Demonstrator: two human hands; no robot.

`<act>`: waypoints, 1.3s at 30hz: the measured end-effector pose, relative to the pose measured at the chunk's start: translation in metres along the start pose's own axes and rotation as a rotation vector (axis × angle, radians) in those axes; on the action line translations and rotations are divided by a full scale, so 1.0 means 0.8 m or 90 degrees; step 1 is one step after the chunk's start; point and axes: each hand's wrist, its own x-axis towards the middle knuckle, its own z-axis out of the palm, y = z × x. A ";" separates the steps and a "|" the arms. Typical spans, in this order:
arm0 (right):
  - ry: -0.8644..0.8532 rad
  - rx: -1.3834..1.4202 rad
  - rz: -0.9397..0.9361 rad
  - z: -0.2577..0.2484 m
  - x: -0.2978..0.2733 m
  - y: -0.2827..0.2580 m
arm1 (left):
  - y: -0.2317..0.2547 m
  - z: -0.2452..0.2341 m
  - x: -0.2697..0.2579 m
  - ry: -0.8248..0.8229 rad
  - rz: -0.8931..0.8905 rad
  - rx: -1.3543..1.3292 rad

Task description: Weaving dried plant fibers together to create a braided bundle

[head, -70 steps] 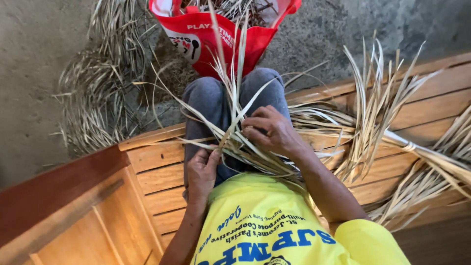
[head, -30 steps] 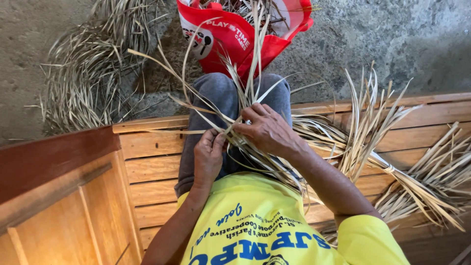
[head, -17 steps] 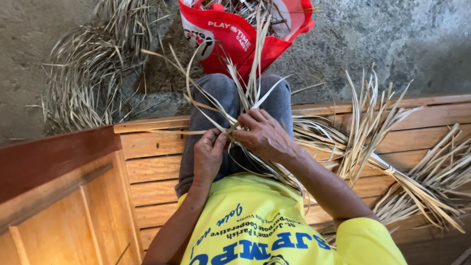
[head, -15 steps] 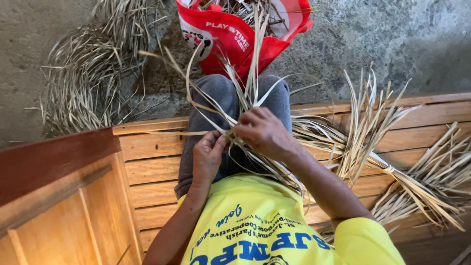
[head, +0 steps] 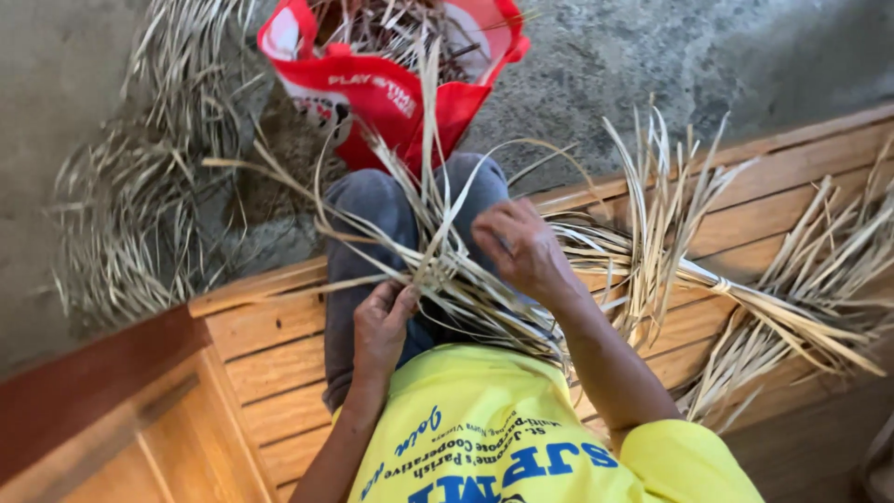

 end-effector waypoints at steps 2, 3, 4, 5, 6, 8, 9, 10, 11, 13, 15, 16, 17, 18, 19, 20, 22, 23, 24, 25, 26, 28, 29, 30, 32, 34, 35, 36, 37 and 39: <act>-0.035 0.085 0.040 0.021 -0.033 0.017 | -0.010 0.002 0.003 0.013 0.019 -0.020; -0.029 0.083 0.043 0.026 -0.040 0.010 | -0.014 -0.001 0.006 0.006 0.021 -0.017; -0.042 0.079 0.058 0.031 -0.047 0.002 | -0.019 -0.003 0.008 0.001 0.027 0.012; -0.054 0.075 0.074 0.036 -0.054 -0.006 | -0.025 -0.005 0.010 -0.005 0.034 0.041; -0.051 0.074 0.078 0.043 -0.060 -0.011 | -0.016 -0.006 0.006 -0.010 0.034 0.044; -0.059 0.060 0.109 0.057 -0.070 -0.022 | 0.002 -0.007 0.001 0.010 0.040 0.163; -0.055 0.060 0.112 0.054 -0.072 -0.032 | 0.015 -0.007 -0.007 0.005 0.041 0.166; -0.070 0.067 0.106 0.053 -0.074 -0.043 | 0.028 -0.008 -0.014 0.018 0.036 0.190; -0.086 0.073 0.100 0.052 -0.075 -0.053 | 0.041 -0.009 -0.022 0.030 0.032 0.214; -0.096 0.092 0.099 0.049 -0.081 -0.062 | 0.036 -0.017 -0.029 0.037 0.012 0.191; -0.110 0.115 0.102 0.050 -0.092 -0.066 | 0.026 -0.025 -0.038 0.045 -0.014 0.169; -0.150 0.121 0.140 0.052 -0.096 -0.062 | 0.020 -0.029 -0.038 0.064 -0.002 0.223; -0.190 0.128 0.177 0.053 -0.100 -0.059 | 0.015 -0.032 -0.038 0.082 0.012 0.278; -0.186 0.132 0.180 0.052 -0.101 -0.058 | 0.017 -0.032 -0.038 0.080 0.012 0.283; -0.184 0.137 0.176 0.052 -0.103 -0.057 | 0.020 -0.032 -0.038 0.077 0.015 0.283; -0.181 0.140 0.175 0.049 -0.106 -0.056 | 0.022 -0.030 -0.037 0.070 0.017 0.281; -0.173 0.132 0.182 0.049 -0.106 -0.055 | 0.026 -0.031 -0.039 0.072 0.016 0.316; -0.170 0.124 0.184 0.048 -0.105 -0.053 | 0.029 -0.031 -0.037 0.081 0.016 0.347; -0.167 0.123 0.190 0.041 -0.101 -0.055 | 0.030 -0.030 -0.036 0.074 0.015 0.349; -0.185 0.089 0.175 0.034 -0.097 -0.058 | 0.031 -0.030 -0.034 0.062 0.021 0.347; -0.207 0.058 0.153 0.030 -0.091 -0.060 | 0.031 -0.032 -0.034 0.059 0.027 0.345; -0.211 0.029 0.134 0.015 -0.083 -0.055 | 0.038 -0.030 -0.035 0.053 0.020 0.360; -0.213 -0.001 0.115 0.007 -0.077 -0.053 | 0.042 -0.029 -0.036 0.045 0.015 0.374; -0.215 0.001 0.113 -0.004 -0.068 -0.055 | 0.040 -0.030 -0.036 0.049 0.013 0.374; -0.115 -0.030 0.060 -0.028 -0.050 -0.059 | 0.035 -0.032 -0.035 0.047 0.012 0.345; -0.074 -0.057 -0.006 -0.030 -0.022 -0.068 | 0.030 -0.030 -0.036 0.051 0.022 0.329; -0.032 -0.085 -0.070 -0.032 -0.007 -0.072 | 0.028 -0.030 -0.036 0.052 0.033 0.311; -0.033 -0.082 -0.073 -0.027 -0.001 -0.078 | 0.030 -0.029 -0.037 0.056 0.032 0.312; -0.118 -0.092 -0.074 -0.022 0.005 -0.084 | 0.032 -0.028 -0.038 0.044 0.055 0.302; -0.200 -0.102 -0.076 -0.010 0.017 -0.092 | 0.033 -0.026 -0.037 0.033 0.079 0.294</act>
